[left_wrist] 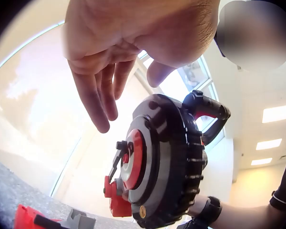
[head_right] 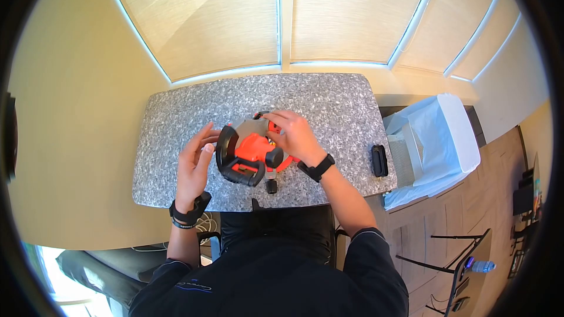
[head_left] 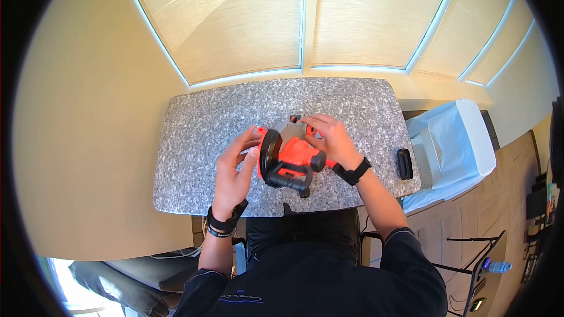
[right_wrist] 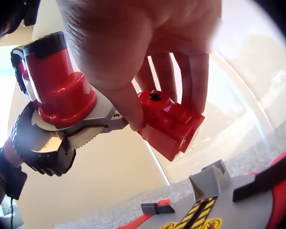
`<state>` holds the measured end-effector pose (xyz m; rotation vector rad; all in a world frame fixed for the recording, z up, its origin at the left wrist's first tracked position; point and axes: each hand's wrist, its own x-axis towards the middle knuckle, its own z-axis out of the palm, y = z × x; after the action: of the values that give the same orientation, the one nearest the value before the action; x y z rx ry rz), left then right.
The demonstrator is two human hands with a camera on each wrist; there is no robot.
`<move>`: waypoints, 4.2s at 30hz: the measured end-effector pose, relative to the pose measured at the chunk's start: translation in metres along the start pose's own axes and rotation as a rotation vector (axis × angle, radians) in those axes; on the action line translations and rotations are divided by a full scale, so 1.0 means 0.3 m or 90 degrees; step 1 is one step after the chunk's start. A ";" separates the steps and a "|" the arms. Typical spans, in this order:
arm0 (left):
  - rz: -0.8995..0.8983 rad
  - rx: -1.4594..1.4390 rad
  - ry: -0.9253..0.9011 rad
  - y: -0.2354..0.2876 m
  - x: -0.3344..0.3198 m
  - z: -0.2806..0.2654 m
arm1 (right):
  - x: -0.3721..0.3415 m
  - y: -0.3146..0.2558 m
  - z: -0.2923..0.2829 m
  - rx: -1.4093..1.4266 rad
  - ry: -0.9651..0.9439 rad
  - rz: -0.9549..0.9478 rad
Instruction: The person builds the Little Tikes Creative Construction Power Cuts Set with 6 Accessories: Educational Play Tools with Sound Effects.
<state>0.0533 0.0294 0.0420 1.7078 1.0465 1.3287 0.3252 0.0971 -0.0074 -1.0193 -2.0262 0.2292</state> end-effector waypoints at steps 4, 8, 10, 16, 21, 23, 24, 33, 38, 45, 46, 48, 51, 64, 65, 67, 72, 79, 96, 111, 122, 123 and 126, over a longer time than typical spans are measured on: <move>-0.021 0.022 0.009 -0.018 0.001 -0.020 | 0.034 0.033 -0.038 0.081 -0.047 0.044; -0.081 0.062 -0.008 -0.032 -0.001 -0.016 | 0.072 0.071 -0.052 0.133 -0.077 0.099; -0.103 0.082 -0.025 -0.071 -0.005 -0.004 | 0.093 0.093 -0.050 0.154 -0.090 0.098; -0.089 0.253 -0.138 -0.165 -0.040 0.038 | 0.126 0.110 -0.040 0.239 -0.135 0.203; -0.020 0.334 -0.198 -0.247 -0.083 0.069 | 0.163 0.101 -0.044 0.250 -0.185 0.339; -0.021 0.356 -0.221 -0.284 -0.103 0.082 | 0.153 0.197 -0.016 0.252 -0.259 0.338; -0.021 0.378 -0.247 -0.299 -0.111 0.088 | 0.148 0.224 -0.001 0.256 -0.274 0.328; -0.021 0.400 -0.308 -0.354 -0.137 0.114 | 0.135 0.251 0.026 0.282 -0.262 0.246; -0.017 0.424 -0.314 -0.368 -0.148 0.118 | 0.138 0.251 0.038 0.292 -0.239 0.201; -0.013 0.439 -0.311 -0.366 -0.150 0.123 | 0.169 0.220 0.065 0.316 -0.194 0.125; -0.014 0.438 -0.310 -0.365 -0.150 0.124 | 0.169 0.210 0.057 0.322 -0.203 0.136; -0.013 0.436 -0.306 -0.365 -0.151 0.125 | 0.173 0.210 0.052 0.328 -0.215 0.147; -0.005 0.443 -0.300 -0.367 -0.155 0.129 | 0.177 0.222 0.044 0.260 -0.267 0.175; 0.014 0.461 -0.290 -0.378 -0.162 0.138 | 0.123 0.295 0.103 0.398 -0.208 0.236; 0.016 0.456 -0.289 -0.377 -0.162 0.136 | 0.117 0.309 0.110 0.382 -0.221 0.265; 0.019 0.450 -0.290 -0.378 -0.160 0.135 | 0.101 0.331 0.132 0.420 -0.203 0.277; 0.023 0.451 -0.296 -0.379 -0.158 0.134 | 0.105 0.295 0.115 0.433 -0.203 0.286; 0.016 0.452 -0.297 -0.374 -0.158 0.138 | 0.123 0.245 0.073 0.290 -0.243 0.207; 0.030 0.482 -0.290 -0.366 -0.152 0.152 | 0.111 0.254 0.101 0.341 -0.234 0.286; 0.037 0.483 -0.279 -0.356 -0.153 0.157 | 0.077 0.258 0.119 0.390 -0.214 0.235; 0.011 0.444 -0.274 -0.356 -0.153 0.161 | 0.099 0.167 0.061 0.287 -0.227 0.202; 0.001 0.444 -0.273 -0.354 -0.151 0.160 | 0.094 0.184 0.071 0.289 -0.225 0.177; -0.009 0.464 -0.281 -0.361 -0.149 0.156 | 0.067 0.190 0.071 0.434 -0.154 0.223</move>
<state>0.0747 0.0305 -0.0824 2.3638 1.3514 0.5111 0.3358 0.1533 -0.0367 -0.9125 -1.7467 1.1860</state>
